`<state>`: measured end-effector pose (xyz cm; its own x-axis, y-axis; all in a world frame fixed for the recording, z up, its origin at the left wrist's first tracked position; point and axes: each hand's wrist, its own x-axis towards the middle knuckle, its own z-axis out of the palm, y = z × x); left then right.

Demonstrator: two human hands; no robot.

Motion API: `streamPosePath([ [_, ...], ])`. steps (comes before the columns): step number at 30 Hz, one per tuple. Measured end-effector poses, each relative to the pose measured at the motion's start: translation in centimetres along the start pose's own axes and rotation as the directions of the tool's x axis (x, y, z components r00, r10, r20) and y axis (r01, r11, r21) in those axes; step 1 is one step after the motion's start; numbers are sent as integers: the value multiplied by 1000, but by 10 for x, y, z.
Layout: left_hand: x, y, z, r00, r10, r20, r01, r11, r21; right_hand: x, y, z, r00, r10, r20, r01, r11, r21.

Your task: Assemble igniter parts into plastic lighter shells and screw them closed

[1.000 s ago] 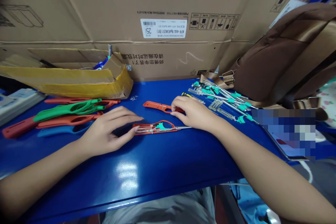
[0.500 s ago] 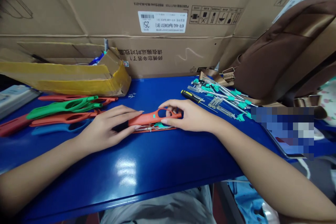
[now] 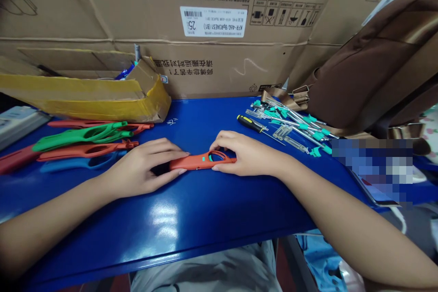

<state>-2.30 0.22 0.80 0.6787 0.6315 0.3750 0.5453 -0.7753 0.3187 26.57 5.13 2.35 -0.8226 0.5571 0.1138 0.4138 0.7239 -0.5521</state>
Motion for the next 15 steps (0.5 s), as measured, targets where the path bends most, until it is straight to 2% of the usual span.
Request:
streamPosePath([
  [15,-1,1,-6,999,-20,44,20,1000,12,1,0,7,999,-21,-26,21,1000,-24],
])
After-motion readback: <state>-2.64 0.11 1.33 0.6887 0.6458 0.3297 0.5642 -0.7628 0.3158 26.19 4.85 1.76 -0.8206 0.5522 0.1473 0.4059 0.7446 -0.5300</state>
